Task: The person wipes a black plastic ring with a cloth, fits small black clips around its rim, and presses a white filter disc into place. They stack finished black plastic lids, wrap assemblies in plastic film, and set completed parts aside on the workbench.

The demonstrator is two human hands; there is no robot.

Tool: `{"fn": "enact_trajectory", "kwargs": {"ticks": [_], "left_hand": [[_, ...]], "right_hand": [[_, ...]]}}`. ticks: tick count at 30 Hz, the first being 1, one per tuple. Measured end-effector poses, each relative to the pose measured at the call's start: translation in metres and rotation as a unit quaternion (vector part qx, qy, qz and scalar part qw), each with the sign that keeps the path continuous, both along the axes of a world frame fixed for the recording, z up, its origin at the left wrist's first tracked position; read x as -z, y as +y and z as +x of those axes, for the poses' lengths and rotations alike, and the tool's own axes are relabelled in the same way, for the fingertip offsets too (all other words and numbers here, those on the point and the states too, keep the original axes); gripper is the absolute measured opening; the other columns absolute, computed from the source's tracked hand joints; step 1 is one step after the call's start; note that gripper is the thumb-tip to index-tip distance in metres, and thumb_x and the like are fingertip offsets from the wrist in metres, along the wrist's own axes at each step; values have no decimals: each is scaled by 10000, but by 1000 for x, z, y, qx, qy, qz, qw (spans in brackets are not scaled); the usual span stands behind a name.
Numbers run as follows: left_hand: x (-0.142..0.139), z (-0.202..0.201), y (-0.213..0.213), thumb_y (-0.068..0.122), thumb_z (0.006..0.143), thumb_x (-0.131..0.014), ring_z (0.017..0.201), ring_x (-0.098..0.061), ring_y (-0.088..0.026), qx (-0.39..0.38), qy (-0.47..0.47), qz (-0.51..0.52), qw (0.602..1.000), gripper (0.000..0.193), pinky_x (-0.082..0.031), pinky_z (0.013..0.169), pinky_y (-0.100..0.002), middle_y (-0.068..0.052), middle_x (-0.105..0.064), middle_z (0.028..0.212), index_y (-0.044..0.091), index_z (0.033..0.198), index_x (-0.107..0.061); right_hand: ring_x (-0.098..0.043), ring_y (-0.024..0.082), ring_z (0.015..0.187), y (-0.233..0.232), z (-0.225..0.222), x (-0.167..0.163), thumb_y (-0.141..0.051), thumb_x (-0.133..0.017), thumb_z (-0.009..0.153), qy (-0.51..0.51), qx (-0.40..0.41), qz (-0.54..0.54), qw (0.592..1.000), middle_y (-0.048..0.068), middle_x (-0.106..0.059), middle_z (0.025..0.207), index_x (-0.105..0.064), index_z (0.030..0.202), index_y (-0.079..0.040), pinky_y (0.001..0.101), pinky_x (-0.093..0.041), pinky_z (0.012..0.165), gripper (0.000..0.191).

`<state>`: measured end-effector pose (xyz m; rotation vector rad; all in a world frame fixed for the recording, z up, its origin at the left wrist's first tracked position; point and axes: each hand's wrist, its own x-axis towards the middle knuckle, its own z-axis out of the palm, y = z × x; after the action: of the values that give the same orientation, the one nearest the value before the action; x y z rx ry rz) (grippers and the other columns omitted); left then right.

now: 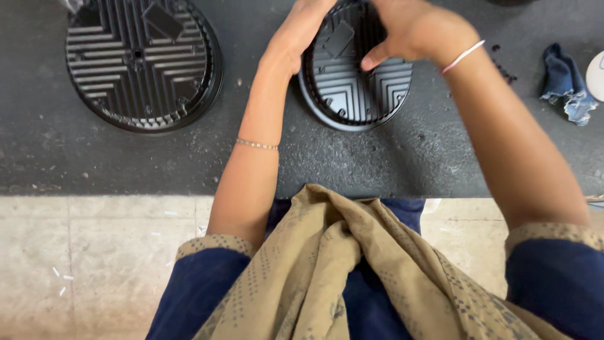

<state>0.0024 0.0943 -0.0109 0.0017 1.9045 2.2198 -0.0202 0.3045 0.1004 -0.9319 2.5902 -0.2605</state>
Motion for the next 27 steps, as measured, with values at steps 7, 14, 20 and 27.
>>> {"fn": "enact_trajectory", "kwargs": {"ticks": [7, 14, 20, 27], "left_hand": [[-26, 9, -1, 864, 741, -533, 1316, -609, -312, -14, -25, -18, 999, 1106, -352, 1149, -483, -256, -688, 1345, -93, 1277, -670], [-27, 12, -1, 879, 709, -548, 1305, -599, -334, -30, -68, -9, 997, 1141, -381, 1081, -516, -259, -670, 1334, -103, 1281, -651], [-19, 6, -2, 765, 775, -649, 1045, -727, -225, -15, -28, -5, 999, 923, -553, 967, -388, -166, -771, 1072, -89, 1114, -734], [-35, 18, -2, 403, 819, -804, 837, -711, -132, 13, 31, -13, 999, 488, -578, 761, -293, -49, -760, 912, -2, 1078, -719]], "right_hand": [[-491, 535, 1291, -10, 15, -6, -329, -941, 677, -3, 64, 54, 996, 332, -464, 1438, -179, 1618, -138, 550, -442, 1041, 1226], [-456, 547, 1316, -20, 21, -2, -323, -936, 698, 10, 74, 83, 994, 331, -442, 1455, -175, 1617, -170, 586, -440, 1028, 1203], [-421, 536, 1362, -17, 17, 1, -347, -924, 711, -10, 79, 80, 994, 317, -408, 1505, -165, 1624, -180, 582, -420, 1066, 1199], [-459, 416, 1378, 24, 4, 7, -413, -916, 727, -51, 71, -106, 991, 286, -435, 1509, -319, 1543, -12, 484, -410, 1102, 1087]]}}
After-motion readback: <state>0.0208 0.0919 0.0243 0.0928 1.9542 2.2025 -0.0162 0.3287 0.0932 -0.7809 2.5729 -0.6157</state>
